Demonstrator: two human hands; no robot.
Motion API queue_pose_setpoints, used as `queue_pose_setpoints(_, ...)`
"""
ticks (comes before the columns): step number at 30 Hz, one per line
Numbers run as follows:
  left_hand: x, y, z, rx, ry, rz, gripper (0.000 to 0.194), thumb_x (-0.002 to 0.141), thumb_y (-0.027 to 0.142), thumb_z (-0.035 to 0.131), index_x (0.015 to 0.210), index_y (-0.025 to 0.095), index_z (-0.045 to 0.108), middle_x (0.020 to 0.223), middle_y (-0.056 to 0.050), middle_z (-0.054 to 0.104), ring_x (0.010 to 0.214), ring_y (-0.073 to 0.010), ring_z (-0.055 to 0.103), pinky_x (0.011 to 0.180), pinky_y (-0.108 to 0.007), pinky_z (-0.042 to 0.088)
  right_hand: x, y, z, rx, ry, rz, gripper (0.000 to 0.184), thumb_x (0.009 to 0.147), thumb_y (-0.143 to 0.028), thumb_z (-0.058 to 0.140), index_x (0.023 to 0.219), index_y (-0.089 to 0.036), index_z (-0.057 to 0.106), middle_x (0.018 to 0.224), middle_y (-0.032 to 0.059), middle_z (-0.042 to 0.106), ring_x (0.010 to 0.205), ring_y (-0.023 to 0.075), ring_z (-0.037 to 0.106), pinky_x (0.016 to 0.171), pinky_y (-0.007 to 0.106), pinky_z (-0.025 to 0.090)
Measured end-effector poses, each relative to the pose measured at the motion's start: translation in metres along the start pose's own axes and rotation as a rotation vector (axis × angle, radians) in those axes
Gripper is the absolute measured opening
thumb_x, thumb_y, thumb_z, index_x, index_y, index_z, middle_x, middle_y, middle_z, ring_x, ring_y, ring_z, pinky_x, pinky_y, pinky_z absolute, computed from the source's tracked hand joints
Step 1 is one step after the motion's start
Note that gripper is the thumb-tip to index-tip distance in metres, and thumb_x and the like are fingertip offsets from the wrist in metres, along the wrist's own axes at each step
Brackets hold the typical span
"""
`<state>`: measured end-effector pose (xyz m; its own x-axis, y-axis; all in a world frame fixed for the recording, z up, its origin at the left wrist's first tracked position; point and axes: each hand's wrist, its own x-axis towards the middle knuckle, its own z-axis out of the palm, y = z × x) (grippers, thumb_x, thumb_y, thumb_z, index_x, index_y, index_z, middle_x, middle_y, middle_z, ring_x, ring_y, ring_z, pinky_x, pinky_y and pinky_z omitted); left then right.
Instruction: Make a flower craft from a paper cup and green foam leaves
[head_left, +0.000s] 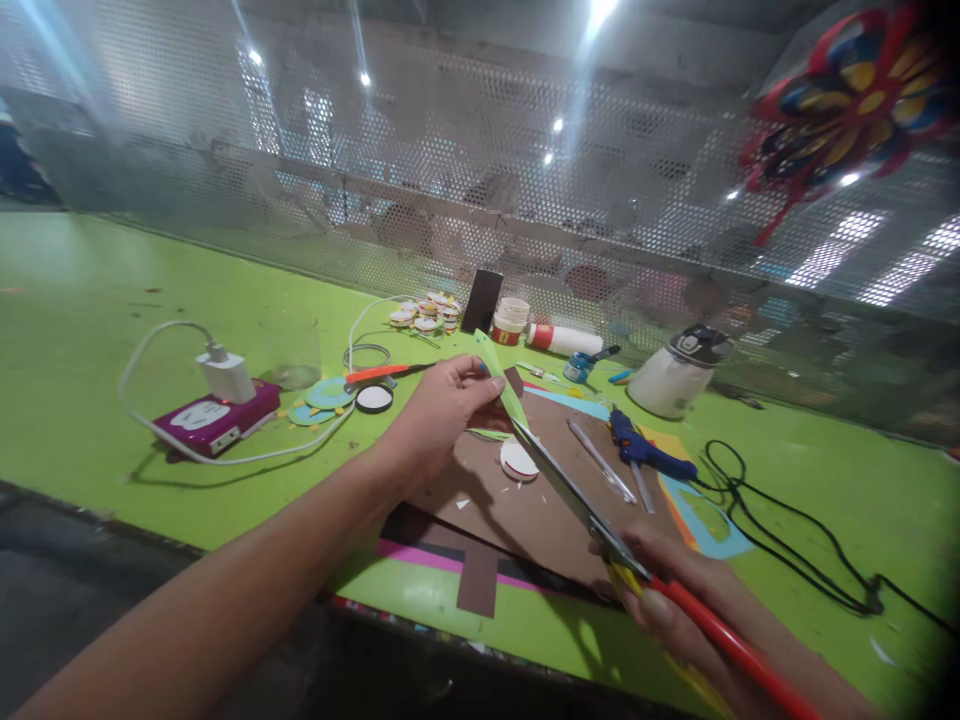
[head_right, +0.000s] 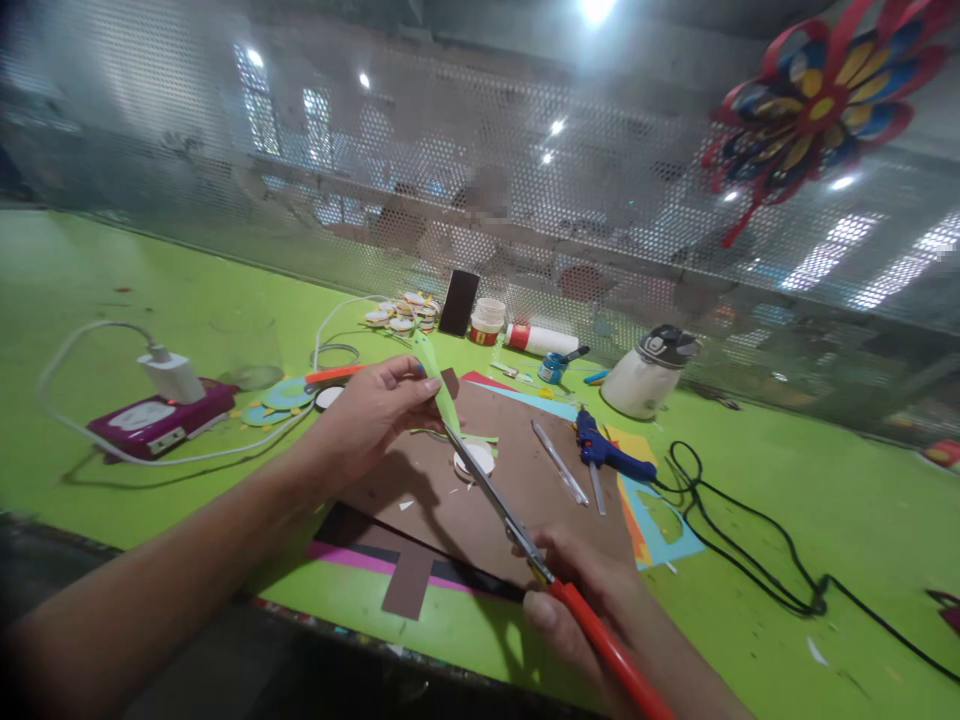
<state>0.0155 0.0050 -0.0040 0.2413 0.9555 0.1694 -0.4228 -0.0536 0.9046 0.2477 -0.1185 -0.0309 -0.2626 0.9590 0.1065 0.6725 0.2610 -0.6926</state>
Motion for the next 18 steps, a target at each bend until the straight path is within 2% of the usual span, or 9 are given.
queue_pose_setpoints(4, -0.0003, 0.0005, -0.0004, 0.001, -0.004, 0.001, 0.007, 0.083, 0.007, 0.056, 0.078, 0.012, 0.055, 0.065, -0.003, 0.065, 0.057, -0.0138, 0.065, 0.064, -0.032, 0.058, -0.0003, -0.0020, 0.0008, -0.006, 0.031, -0.016, 0.050, 0.089, -0.064, 0.042, 0.108, -0.023, 0.063, 0.065, 0.0014, 0.056, 0.058, 0.0148, 0.052, 0.054, 0.024, 0.044)
queue_pose_setpoints(12, 0.0003, -0.0002, -0.0016, 0.002, -0.001, -0.004, 0.008, 0.082, 0.008, 0.057, 0.076, 0.012, 0.055, 0.066, -0.002, 0.064, 0.056, -0.0129, 0.064, 0.061, -0.028, 0.056, 0.0011, 0.0036, 0.0001, -0.007, -0.008, -0.023, 0.053, 0.089, -0.065, 0.038, 0.110, -0.022, 0.060, 0.069, 0.0009, 0.056, 0.058, 0.0136, 0.048, 0.052, 0.024, 0.037)
queue_pose_setpoints(18, -0.0001, -0.0001, -0.0019, 0.004, -0.001, -0.005, 0.010, 0.080, 0.009, 0.060, 0.074, 0.013, 0.054, 0.066, -0.002, 0.063, 0.057, -0.0128, 0.064, 0.061, -0.029, 0.056, 0.0004, 0.0072, 0.0010, -0.020, 0.004, -0.019, 0.053, 0.088, -0.065, 0.040, 0.106, -0.021, 0.062, 0.074, 0.0044, 0.062, 0.067, 0.0179, 0.057, 0.055, 0.026, 0.041)
